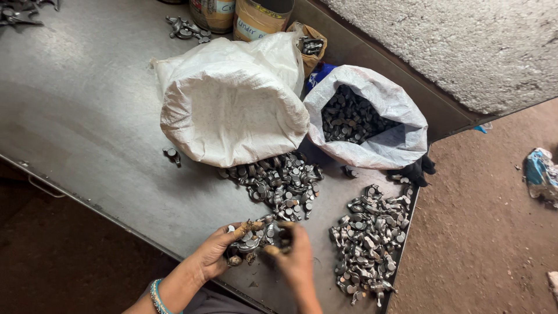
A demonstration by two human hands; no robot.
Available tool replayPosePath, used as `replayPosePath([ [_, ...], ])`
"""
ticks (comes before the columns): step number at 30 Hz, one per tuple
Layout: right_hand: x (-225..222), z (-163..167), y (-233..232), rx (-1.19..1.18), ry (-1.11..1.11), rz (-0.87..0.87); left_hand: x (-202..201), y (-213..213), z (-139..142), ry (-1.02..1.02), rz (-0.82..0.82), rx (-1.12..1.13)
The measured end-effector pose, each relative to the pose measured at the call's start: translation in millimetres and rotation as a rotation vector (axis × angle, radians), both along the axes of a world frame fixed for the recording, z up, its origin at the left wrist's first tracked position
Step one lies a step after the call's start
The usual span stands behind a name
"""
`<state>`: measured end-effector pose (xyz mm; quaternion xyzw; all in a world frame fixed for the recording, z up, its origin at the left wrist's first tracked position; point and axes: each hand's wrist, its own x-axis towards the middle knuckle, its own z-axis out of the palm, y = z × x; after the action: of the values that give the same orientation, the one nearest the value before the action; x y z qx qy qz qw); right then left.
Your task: The person sorts small metal parts by hand on a metal table. They pick up individual pieces, inspect them, and place them into piles or into a white sack. The hands are visibly dirty from handling the parts.
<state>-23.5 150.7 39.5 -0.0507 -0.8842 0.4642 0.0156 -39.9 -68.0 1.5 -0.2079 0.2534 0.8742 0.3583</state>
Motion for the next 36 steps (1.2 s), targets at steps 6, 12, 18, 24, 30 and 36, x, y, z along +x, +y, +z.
replayPosePath([
  [6, -6.3, 4.3, -12.7, -0.142, -0.182, -0.160, -1.9, -8.8, 10.0, 0.038, -0.002, -0.045],
  [12, 14.3, -35.9, 54.3, -1.170, -0.297, -0.286, -1.0, -6.3, 15.2, 0.042, -0.042, 0.013],
  [18, 36.3, -77.9, 86.7, -1.463, -0.358, -0.408, -3.4, 4.8, 23.0, 0.079, -0.101, 0.070],
  [24, 41.8, -94.3, 96.2, -1.480, -0.326, -0.395, -2.7, 7.1, 25.7, -0.024, -0.088, 0.020],
  [30, 37.5, -91.5, 95.9, -1.407, -0.356, -0.444, 0.3, 13.9, 19.3, 0.010, -0.110, 0.009],
  [36, 38.7, -87.5, 95.8, -1.425, -0.347, -0.439, 1.3, 14.5, 23.0, 0.018, -0.160, 0.016],
])
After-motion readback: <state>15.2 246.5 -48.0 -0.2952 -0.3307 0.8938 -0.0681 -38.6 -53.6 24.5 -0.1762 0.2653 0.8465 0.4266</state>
